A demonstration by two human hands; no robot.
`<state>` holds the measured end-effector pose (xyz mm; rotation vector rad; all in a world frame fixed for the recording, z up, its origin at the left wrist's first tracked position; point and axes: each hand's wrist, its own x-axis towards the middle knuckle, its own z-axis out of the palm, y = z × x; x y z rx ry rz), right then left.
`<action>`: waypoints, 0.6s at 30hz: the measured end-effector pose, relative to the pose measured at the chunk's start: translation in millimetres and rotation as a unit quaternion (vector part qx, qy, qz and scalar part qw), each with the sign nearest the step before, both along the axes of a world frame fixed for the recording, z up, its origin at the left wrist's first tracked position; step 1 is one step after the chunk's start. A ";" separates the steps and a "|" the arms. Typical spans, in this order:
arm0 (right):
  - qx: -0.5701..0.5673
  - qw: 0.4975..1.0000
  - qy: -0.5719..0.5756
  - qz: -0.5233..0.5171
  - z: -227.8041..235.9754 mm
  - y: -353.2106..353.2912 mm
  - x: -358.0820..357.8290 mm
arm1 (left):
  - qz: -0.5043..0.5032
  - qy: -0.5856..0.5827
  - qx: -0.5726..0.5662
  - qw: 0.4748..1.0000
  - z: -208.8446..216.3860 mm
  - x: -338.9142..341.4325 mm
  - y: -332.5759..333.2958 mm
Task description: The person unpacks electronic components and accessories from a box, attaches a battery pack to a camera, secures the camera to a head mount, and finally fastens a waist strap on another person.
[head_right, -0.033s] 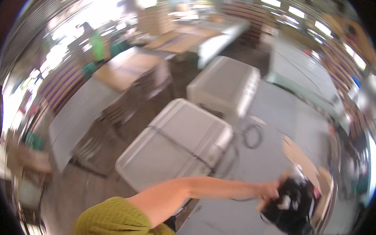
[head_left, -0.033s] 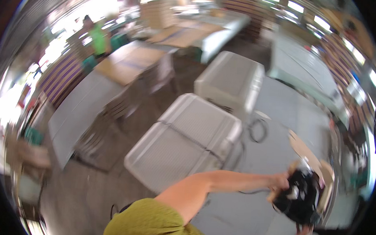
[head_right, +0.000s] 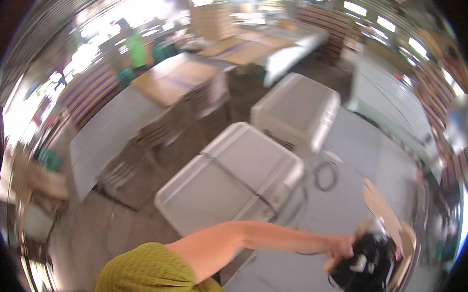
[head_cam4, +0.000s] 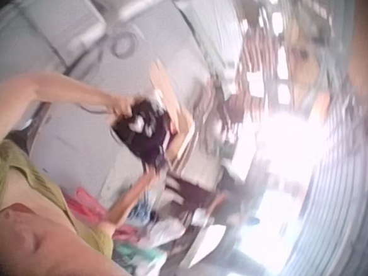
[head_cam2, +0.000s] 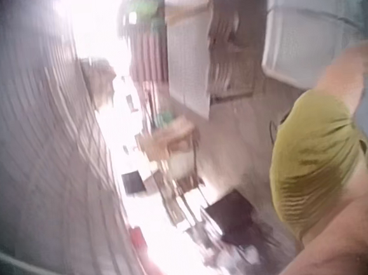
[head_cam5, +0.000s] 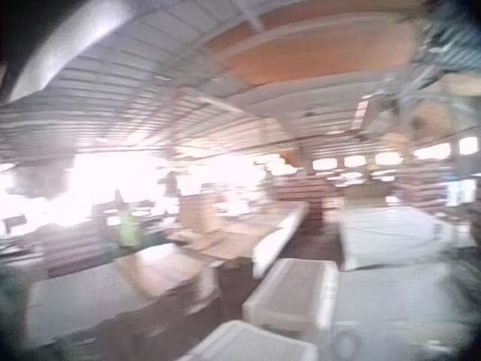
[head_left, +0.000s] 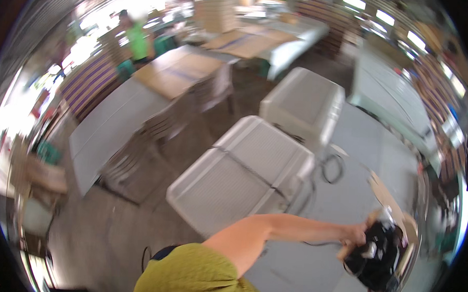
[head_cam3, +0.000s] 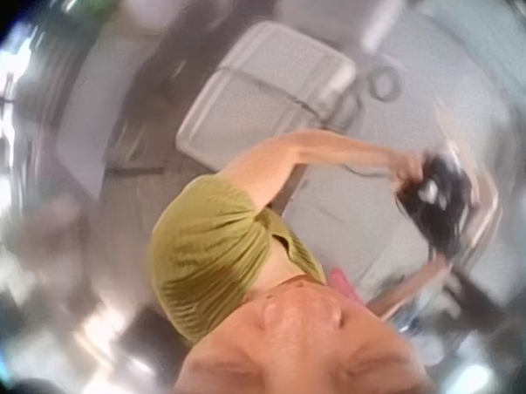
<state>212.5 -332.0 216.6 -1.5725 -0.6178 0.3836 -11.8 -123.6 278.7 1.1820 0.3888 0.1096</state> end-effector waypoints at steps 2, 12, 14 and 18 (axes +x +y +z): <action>-0.018 0.999 -0.023 0.014 28.4 20.1 -33.6 | 0.019 0.025 -0.003 1.000 12.7 -29.7 -6.3; -0.036 0.986 -0.127 0.105 152.3 68.1 -218.6 | 0.159 -0.008 -0.006 0.987 84.5 -223.7 -35.3; -0.025 0.982 -0.143 0.122 172.2 63.4 -261.8 | 0.185 -0.009 0.016 0.983 98.9 -281.1 -40.7; -0.014 0.967 -0.157 0.198 194.3 76.2 -368.2 | 0.314 -0.004 0.061 0.947 120.9 -444.9 -64.5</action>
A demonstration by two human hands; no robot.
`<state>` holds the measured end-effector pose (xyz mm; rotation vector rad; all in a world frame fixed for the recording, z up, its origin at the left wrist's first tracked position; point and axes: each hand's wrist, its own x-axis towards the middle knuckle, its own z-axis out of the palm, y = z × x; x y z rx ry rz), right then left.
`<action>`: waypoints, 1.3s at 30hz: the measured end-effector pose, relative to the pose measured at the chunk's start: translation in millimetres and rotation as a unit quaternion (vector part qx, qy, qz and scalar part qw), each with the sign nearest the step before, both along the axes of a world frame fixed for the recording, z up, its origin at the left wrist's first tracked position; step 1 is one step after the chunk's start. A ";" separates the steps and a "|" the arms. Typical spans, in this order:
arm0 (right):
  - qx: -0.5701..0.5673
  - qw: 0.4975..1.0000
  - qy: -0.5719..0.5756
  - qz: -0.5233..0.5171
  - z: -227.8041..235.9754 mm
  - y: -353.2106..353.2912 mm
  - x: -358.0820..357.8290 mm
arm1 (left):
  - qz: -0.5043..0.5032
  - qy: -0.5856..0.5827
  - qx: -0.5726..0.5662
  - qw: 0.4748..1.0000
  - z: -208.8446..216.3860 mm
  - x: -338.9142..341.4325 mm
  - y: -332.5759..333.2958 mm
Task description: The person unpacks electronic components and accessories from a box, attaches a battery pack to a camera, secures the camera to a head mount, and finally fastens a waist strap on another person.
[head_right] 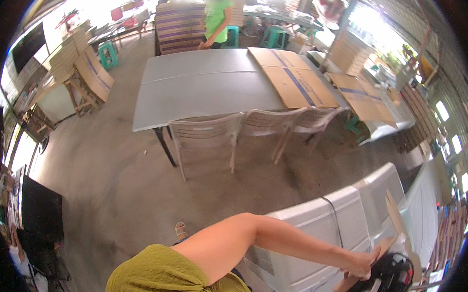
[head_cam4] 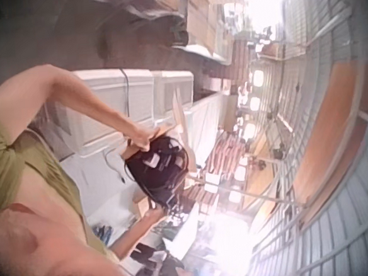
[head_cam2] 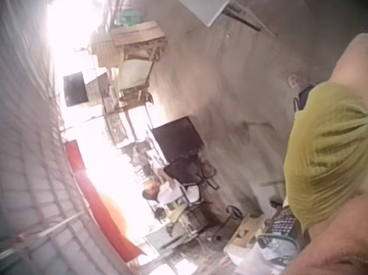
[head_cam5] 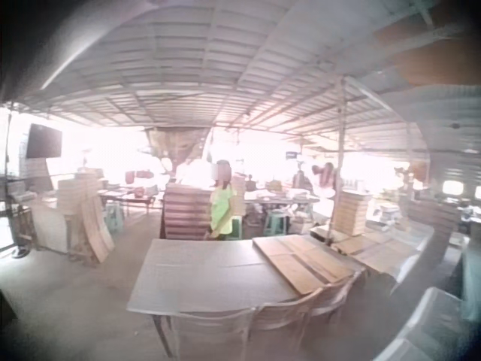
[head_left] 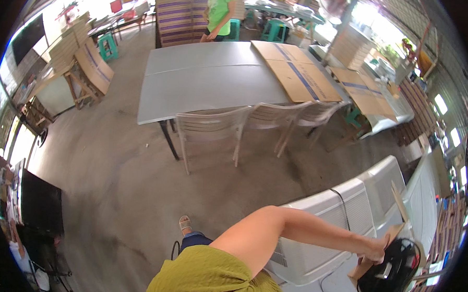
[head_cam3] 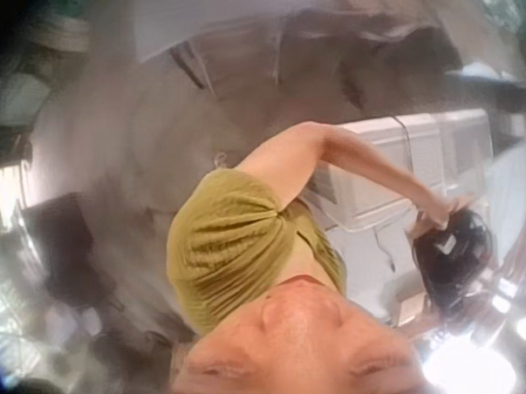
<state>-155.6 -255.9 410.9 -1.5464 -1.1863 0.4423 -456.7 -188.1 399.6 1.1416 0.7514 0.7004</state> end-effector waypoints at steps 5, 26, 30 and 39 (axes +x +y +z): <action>-0.017 0.993 0.013 0.120 -6.3 17.3 -150.4 | 0.130 0.045 0.019 0.990 19.1 -233.6 -75.8; -0.204 0.793 0.220 0.531 -213.2 90.5 -976.8 | 0.588 0.120 -0.020 0.800 -169.9 -907.1 -276.8; -0.220 0.795 0.207 0.526 -265.5 103.8 -1086.4 | 0.644 0.092 -0.023 0.759 -220.4 -999.0 -260.0; -0.287 0.771 0.223 0.523 -368.7 147.8 -1163.4 | 0.657 0.003 -0.108 0.746 -323.3 -1075.2 -193.9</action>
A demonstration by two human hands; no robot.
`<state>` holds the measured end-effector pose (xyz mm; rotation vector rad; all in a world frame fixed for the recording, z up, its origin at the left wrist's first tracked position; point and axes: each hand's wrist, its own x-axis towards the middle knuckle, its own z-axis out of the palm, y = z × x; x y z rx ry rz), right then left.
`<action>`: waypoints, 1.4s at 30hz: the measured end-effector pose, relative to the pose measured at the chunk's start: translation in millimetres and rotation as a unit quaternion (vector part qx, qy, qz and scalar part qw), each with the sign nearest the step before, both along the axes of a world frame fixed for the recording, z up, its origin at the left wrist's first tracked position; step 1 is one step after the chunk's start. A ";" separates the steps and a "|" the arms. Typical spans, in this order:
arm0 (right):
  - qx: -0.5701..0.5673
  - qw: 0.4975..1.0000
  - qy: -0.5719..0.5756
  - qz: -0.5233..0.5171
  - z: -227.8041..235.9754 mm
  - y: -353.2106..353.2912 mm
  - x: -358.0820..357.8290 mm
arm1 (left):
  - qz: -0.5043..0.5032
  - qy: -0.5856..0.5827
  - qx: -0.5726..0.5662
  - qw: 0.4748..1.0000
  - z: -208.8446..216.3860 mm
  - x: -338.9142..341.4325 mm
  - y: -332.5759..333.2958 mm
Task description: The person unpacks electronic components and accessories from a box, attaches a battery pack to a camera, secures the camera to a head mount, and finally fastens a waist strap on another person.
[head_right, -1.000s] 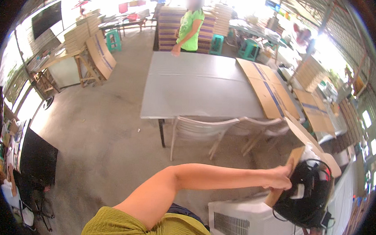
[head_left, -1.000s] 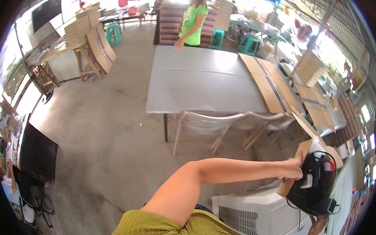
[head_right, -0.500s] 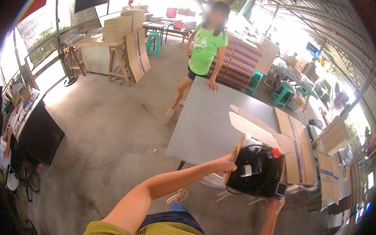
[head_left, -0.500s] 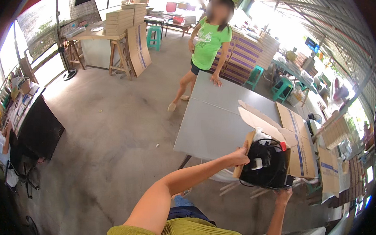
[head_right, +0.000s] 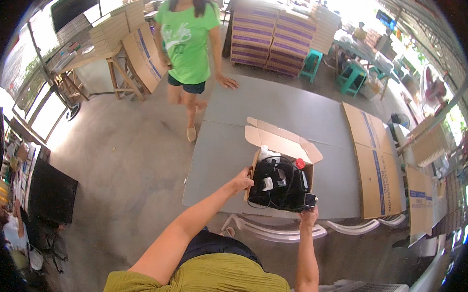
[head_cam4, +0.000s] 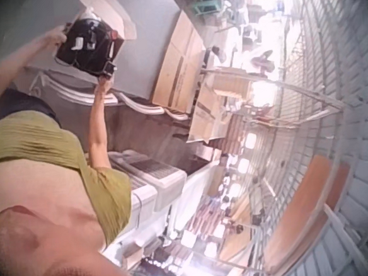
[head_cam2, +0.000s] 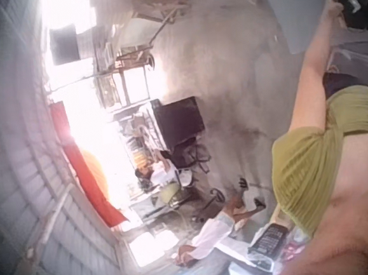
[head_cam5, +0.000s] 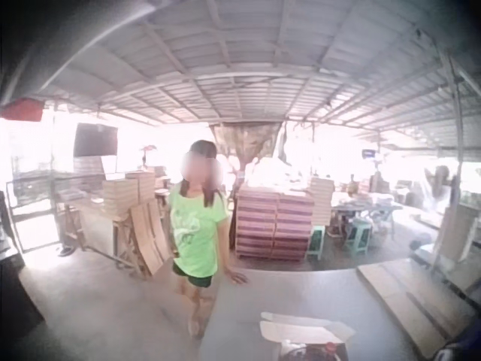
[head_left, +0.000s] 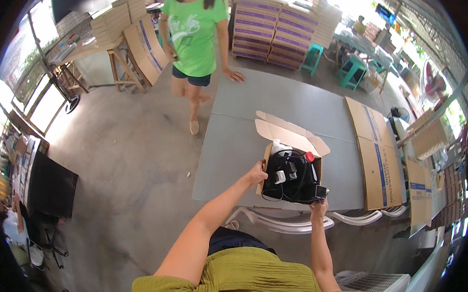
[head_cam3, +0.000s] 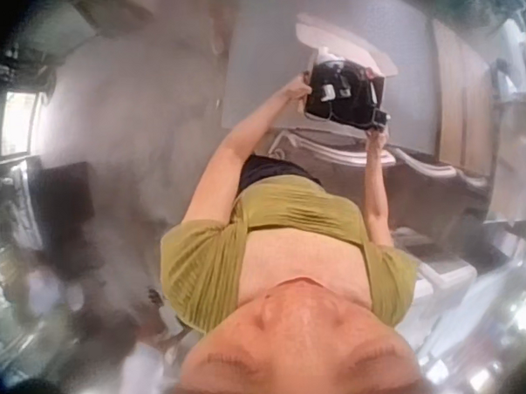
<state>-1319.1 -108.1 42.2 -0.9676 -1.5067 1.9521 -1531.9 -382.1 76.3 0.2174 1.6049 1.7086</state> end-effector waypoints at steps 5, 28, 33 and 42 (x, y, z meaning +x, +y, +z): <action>-0.019 0.999 -0.037 -0.035 -19.2 -10.0 -22.8 | 0.023 0.056 -0.070 0.996 -68.4 -18.6 18.9; 0.425 0.865 -0.174 0.204 37.1 31.6 -21.4 | 0.027 0.011 -0.116 0.993 -23.3 -12.5 -169.7; 0.386 0.871 -0.194 0.235 38.7 33.0 -26.2 | 0.063 0.002 -0.103 0.993 -21.6 -10.0 -217.2; 0.389 0.892 -0.206 0.107 63.8 5.1 -20.2 | 0.032 0.036 -0.122 0.991 1.4 -4.9 -228.6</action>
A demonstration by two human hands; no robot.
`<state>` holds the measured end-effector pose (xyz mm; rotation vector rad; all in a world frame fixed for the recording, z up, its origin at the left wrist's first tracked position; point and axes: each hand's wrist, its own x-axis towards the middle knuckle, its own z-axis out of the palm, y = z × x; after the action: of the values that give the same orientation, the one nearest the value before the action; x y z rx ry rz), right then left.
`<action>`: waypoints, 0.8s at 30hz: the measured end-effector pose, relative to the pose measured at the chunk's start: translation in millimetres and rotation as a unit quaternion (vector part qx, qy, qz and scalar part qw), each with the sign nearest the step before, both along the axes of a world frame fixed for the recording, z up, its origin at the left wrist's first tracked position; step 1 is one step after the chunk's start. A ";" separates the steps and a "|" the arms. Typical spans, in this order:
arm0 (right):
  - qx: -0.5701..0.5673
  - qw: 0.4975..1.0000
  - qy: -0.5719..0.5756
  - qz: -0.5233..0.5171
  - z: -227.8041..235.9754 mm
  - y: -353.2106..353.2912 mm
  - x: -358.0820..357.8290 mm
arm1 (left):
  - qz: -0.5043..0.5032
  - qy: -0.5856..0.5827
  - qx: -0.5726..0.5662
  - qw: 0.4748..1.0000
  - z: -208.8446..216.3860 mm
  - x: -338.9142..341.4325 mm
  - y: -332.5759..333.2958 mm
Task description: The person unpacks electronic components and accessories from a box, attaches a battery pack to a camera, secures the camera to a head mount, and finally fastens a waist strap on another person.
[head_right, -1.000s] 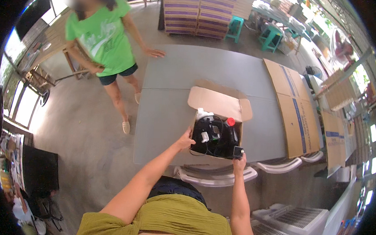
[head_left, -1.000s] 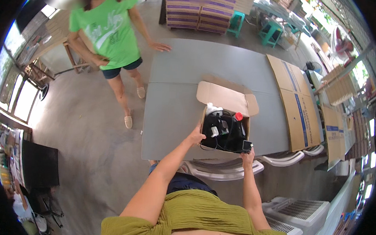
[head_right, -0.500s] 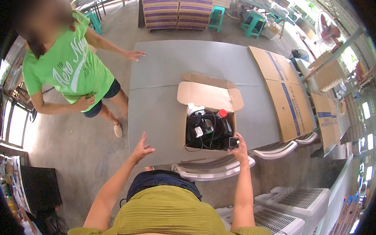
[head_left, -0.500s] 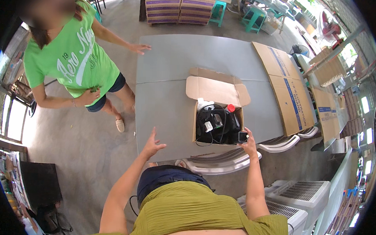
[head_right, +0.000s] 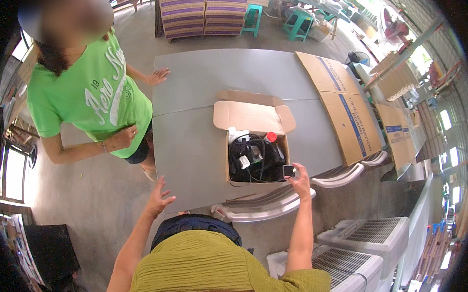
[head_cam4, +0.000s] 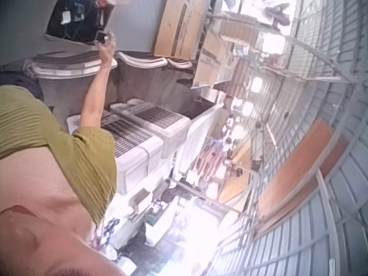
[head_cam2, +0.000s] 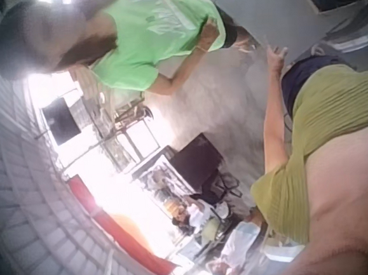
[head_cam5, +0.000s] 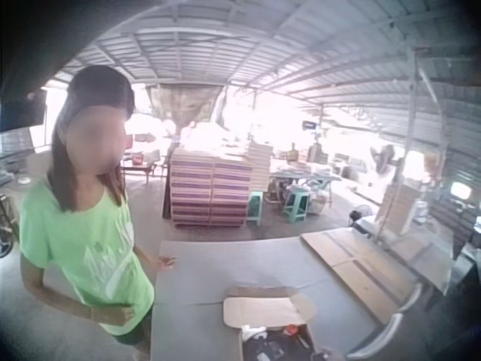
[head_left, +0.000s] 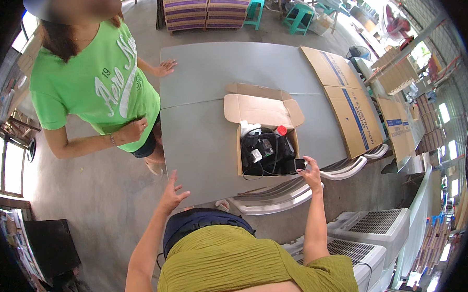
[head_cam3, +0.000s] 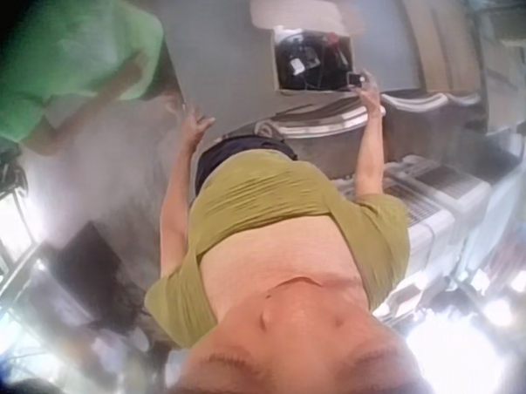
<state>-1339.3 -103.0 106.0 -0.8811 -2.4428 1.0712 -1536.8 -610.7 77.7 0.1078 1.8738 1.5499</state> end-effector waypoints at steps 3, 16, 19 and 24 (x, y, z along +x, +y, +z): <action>0.124 0.991 0.059 -0.003 -8.1 4.7 2.1 | -0.030 0.012 0.010 0.999 15.9 -0.9 19.4; 0.193 0.977 0.055 -0.078 -18.5 2.1 -10.2 | -0.049 0.044 0.018 0.998 -6.1 -3.9 28.8; 0.209 0.974 0.048 -0.076 -16.9 2.6 -8.4 | -0.052 0.047 0.003 0.998 -6.5 -3.0 27.9; 0.167 0.980 0.056 -0.090 -15.9 1.4 -9.3 | -0.060 0.046 -0.002 0.997 -2.0 3.6 35.8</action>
<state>-1348.6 -101.6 90.0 -0.8819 -2.3053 0.6050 -1533.3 -574.9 75.7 0.2900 1.9054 1.4809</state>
